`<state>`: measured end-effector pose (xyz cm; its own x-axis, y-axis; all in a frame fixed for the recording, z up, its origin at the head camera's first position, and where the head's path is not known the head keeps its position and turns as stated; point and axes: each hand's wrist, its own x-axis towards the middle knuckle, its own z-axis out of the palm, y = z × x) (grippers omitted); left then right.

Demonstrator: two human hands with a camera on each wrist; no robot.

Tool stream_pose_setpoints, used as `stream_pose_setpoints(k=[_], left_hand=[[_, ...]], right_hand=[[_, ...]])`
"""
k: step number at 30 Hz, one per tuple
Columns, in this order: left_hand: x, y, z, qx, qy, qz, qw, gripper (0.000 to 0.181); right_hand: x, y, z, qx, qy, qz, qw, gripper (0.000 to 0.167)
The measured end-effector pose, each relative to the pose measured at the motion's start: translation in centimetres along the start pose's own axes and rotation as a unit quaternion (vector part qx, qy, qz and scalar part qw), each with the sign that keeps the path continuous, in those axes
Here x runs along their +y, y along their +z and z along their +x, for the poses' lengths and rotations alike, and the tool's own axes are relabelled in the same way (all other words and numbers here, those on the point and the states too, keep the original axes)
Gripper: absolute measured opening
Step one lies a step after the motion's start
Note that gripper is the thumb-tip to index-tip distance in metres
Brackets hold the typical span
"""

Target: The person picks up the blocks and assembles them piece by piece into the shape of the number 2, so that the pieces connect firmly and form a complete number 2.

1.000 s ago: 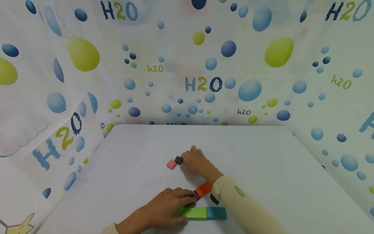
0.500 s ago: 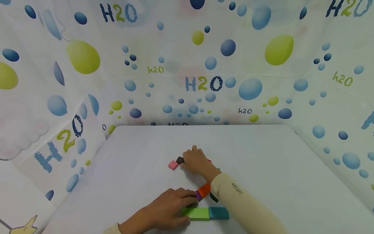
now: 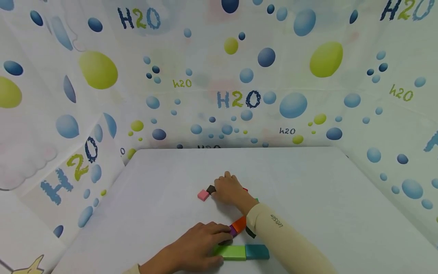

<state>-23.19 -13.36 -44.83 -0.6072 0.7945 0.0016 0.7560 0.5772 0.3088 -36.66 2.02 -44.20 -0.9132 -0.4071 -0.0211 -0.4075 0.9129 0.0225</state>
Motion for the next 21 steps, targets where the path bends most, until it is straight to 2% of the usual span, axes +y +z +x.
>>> stream_pose_setpoints(k=[11,16,21], left_hand=[[0.0,0.2,0.0,0.002,0.004,0.004,1.0000,0.044],[0.1,-0.1,0.0,-0.008,-0.003,0.002,1.0000,0.046],[0.2,-0.2,0.0,-0.010,-0.002,0.006,0.9999,0.046]], right_hand=[[0.4,0.2,0.0,0.008,-0.012,-0.009,0.9999,0.037],[1.2,-0.1,-0.1,0.020,-0.019,-0.005,0.9996,0.031],[2.2,-0.3,-0.3,0.022,-0.010,0.012,0.9996,0.031]])
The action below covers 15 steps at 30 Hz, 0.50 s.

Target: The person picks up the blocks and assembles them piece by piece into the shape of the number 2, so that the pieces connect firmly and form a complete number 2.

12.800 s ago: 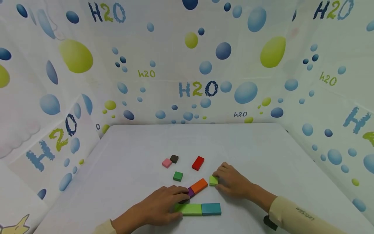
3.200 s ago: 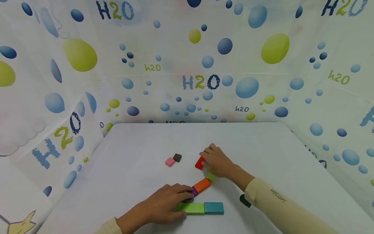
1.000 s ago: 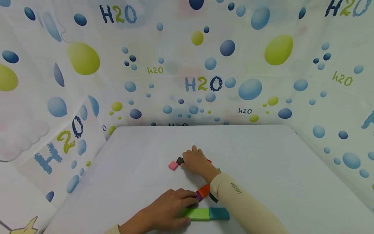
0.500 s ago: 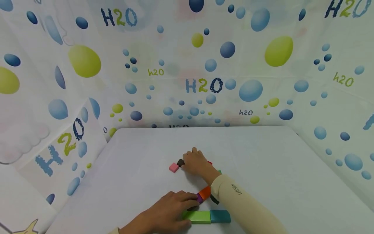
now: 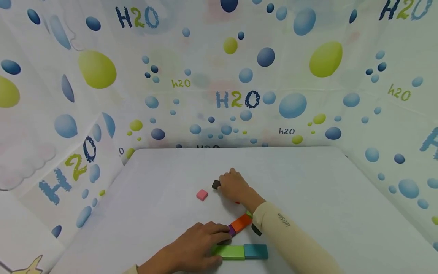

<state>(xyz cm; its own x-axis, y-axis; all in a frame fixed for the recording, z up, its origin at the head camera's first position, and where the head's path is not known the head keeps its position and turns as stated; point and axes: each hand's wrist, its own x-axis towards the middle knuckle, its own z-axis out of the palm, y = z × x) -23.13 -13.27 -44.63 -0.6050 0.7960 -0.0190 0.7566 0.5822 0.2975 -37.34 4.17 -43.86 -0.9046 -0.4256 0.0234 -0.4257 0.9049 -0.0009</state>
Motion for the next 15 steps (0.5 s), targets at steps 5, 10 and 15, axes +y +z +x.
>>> stream_pose_setpoints(k=[5,10,15], left_hand=[[0.1,0.0,0.1,0.001,-0.006,0.003,1.0000,0.045],[0.2,-0.1,0.1,-0.003,-0.009,0.006,0.9999,0.045],[0.3,-0.3,0.2,-0.011,-0.013,-0.003,0.9999,0.045]], right_hand=[[1.0,-0.3,-0.5,0.003,-0.001,-0.004,1.0000,0.032],[2.1,-0.6,-1.0,0.013,-0.004,-0.021,0.9997,0.031],[3.3,-0.7,-1.5,0.027,-0.009,-0.024,0.9993,0.031]])
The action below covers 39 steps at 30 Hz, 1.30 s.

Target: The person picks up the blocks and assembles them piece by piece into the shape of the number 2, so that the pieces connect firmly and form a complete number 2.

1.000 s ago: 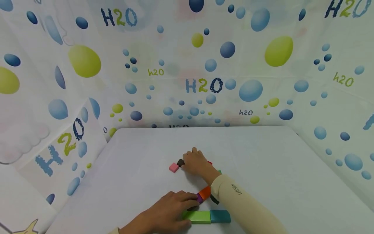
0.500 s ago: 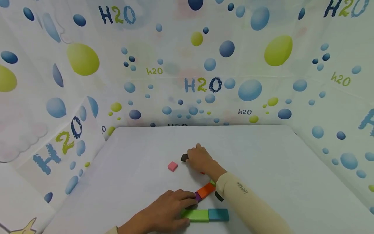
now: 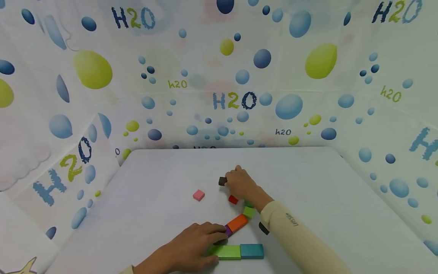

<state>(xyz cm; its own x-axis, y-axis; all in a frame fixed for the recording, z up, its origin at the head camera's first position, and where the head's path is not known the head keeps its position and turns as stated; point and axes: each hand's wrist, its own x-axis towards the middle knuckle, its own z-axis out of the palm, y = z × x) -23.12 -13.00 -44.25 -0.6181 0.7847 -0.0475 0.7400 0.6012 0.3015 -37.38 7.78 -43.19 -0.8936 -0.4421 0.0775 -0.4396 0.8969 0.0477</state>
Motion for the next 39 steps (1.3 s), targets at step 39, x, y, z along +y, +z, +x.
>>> stream_pose_setpoints(k=[39], left_hand=[[0.1,0.1,0.2,-0.006,-0.026,-0.015,0.9995,0.047]], right_hand=[[7.1,1.2,-5.1,-0.024,0.105,0.222,0.9691,0.025]])
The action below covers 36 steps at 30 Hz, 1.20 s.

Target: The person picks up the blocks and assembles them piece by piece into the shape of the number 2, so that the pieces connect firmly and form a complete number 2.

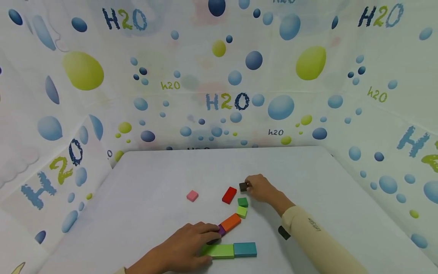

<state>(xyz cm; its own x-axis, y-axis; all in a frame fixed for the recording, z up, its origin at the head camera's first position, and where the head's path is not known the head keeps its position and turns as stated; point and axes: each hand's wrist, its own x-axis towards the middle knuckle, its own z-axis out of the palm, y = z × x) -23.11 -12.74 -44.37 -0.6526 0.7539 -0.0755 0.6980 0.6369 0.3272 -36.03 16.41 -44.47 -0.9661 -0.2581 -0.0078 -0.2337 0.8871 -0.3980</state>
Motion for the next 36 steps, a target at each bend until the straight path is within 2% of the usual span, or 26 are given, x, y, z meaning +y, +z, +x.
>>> stream_pose_setpoints(k=[14,36], left_hand=[[-0.10,0.04,-0.04,-0.002,0.002,-0.010,1.0000,0.045],[-0.32,0.08,0.07,-0.006,0.006,0.000,1.0000,0.047]], right_hand=[[0.14,0.22,-0.27,-0.007,-0.010,0.048,0.9988,0.025],[-0.32,0.06,-0.15,-0.051,-0.017,0.042,0.9977,0.027]])
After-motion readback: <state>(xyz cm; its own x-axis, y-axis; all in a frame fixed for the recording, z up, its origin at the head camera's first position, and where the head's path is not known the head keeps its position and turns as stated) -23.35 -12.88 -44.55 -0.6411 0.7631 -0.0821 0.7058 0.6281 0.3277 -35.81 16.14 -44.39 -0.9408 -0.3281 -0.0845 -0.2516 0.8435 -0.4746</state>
